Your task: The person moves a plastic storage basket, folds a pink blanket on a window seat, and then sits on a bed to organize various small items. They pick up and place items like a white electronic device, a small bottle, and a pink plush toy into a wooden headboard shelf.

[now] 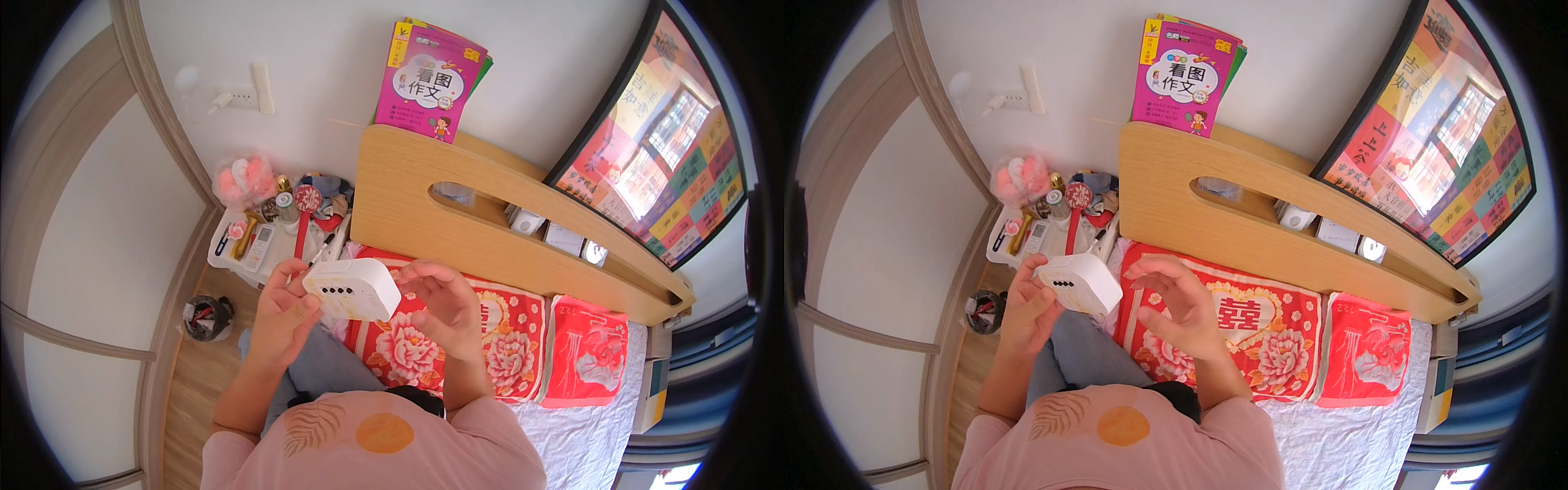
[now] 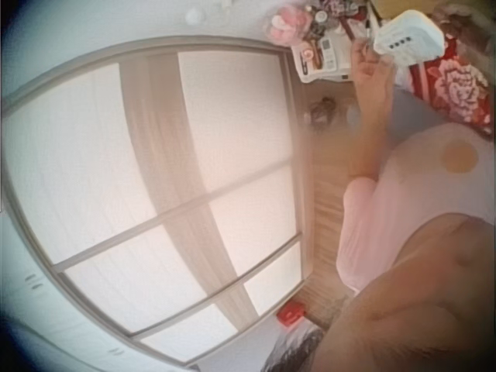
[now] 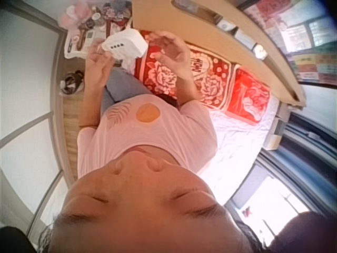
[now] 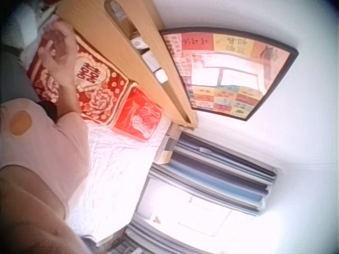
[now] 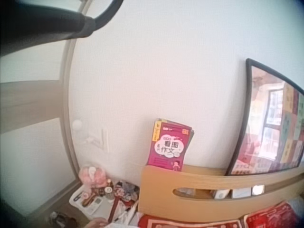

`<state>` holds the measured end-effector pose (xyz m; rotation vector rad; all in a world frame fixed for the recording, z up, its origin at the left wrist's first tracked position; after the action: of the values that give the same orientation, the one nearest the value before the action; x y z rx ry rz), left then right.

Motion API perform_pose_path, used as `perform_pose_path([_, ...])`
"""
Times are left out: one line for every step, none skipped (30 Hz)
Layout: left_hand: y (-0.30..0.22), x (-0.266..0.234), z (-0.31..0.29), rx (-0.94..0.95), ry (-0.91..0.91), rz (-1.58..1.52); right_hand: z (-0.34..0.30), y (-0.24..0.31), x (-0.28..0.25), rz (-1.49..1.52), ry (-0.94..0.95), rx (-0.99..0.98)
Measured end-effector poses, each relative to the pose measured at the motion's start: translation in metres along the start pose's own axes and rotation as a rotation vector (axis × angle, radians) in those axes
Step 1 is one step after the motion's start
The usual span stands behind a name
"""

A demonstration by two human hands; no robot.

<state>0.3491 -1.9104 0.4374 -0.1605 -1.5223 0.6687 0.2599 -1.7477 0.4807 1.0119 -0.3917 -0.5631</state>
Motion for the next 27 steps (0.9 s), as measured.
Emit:
perform_pose_path([0.002, -0.001, -0.001, -0.042, -0.006, -0.019, 0.003, 0.005, 0.004, -0.039, 0.015, 0.002])
perform_pose_path([0.005, -0.002, -0.002, -0.086, -0.011, -0.04, 0.006, 0.01, 0.009, -0.133, 0.049, 0.023])
perform_pose_path([0.008, -0.003, -0.003, -0.131, -0.016, -0.062, 0.01, 0.016, 0.013, -0.228, 0.083, 0.043])
perform_pose_path([0.012, -0.003, -0.003, -0.176, -0.024, -0.073, 0.013, 0.022, 0.014, -0.326, 0.115, 0.061])
perform_pose_path([0.016, -0.005, -0.004, -0.221, -0.034, -0.084, 0.016, 0.026, 0.015, -0.394, 0.16, 0.05])
perform_pose_path([0.02, -0.006, -0.006, -0.267, -0.043, -0.095, 0.019, 0.029, 0.016, -0.461, 0.206, 0.04])
perform_pose_path([0.023, -0.006, -0.006, -0.296, -0.045, -0.097, 0.02, 0.032, 0.017, -0.534, 0.251, 0.029])
perform_pose_path([0.027, -0.007, -0.007, -0.326, -0.048, -0.1, 0.019, 0.031, 0.018, -0.534, 0.297, 0.04])
perform_pose_path([0.03, -0.008, -0.008, -0.355, -0.051, -0.101, 0.019, 0.029, 0.019, -0.532, 0.343, 0.053])
perform_pose_path([0.033, -0.009, -0.009, -0.379, -0.053, -0.117, 0.018, 0.029, 0.019, -0.54, 0.386, 0.064])
perform_pose_path([0.037, -0.01, -0.01, -0.403, -0.056, -0.132, 0.018, 0.029, 0.018, -0.542, 0.387, 0.046])
perform_pose_path([0.04, -0.01, -0.011, -0.428, -0.059, -0.147, 0.016, 0.028, 0.019, -0.543, 0.39, 0.029])
perform_pose_path([0.043, -0.01, -0.011, -0.449, -0.062, -0.144, 0.015, 0.027, 0.02, -0.541, 0.393, 0.01])
perform_pose_path([0.045, -0.008, -0.011, -0.47, -0.066, -0.14, 0.015, 0.024, 0.018, -0.525, 0.36, 0.047])
perform_pose_path([0.047, -0.007, -0.011, -0.49, -0.07, -0.137, 0.014, 0.021, 0.018, -0.507, 0.327, 0.084])
perform_pose_path([0.05, -0.005, -0.011, -0.51, -0.067, -0.146, 0.012, 0.017, 0.017, -0.486, 0.294, 0.121])
perform_pose_path([0.053, -0.003, -0.011, -0.529, -0.065, -0.155, 0.009, 0.01, 0.014, -0.462, 0.264, 0.134])
perform_pose_path([0.056, -0.001, -0.012, -0.547, -0.064, -0.164, 0.007, 0.004, 0.013, -0.333, 0.23, 0.137])
perform_pose_path([0.058, -0.001, -0.011, -0.53, -0.069, -0.167, 0.005, -0.001, 0.012, -0.208, 0.191, 0.14])
perform_pose_path([0.061, -0.001, -0.011, -0.512, -0.075, -0.17, 0.003, -0.006, 0.008, -0.084, 0.152, 0.143])
perform_pose_path([0.062, -0.002, -0.01, -0.494, -0.081, -0.174, 0.003, -0.012, -0.002, -0.042, 0.085, 0.143])
perform_pose_path([0.061, -0.003, -0.01, -0.469, -0.103, -0.166, 0.003, -0.02, -0.011, 0.009, 0.024, 0.144])
perform_pose_path([0.058, -0.003, -0.011, -0.444, -0.125, -0.159, 0.003, -0.026, -0.019, 0.06, -0.038, 0.146])
perform_pose_path([0.055, -0.004, -0.011, -0.418, -0.146, -0.152, 0.002, -0.032, -0.036, 0.096, -0.19, 0.205])
perform_pose_path([0.056, -0.007, -0.012, -0.413, -0.128, -0.152, 0.007, -0.032, -0.061, 0.087, -0.301, 0.164])
perform_pose_path([0.056, -0.016, -0.014, -0.405, -0.113, -0.153, 0.014, -0.032, -0.089, 0.101, -0.43, 0.136])
perform_pose_path([0.056, -0.026, -0.018, -0.399, -0.099, -0.156, 0.028, -0.021, -0.113, 0.135, -0.506, 0.073])
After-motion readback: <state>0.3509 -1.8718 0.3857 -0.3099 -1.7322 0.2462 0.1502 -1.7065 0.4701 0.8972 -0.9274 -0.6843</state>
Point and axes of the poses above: each hand's wrist, its own z-axis towards the middle knuckle, its own x-axis out of the palm, y = z × x, the point moved 7 cm from there along z, towards the middle knuckle, and after that the axes turned 10 degrees about -z, right-handed, at the moved point
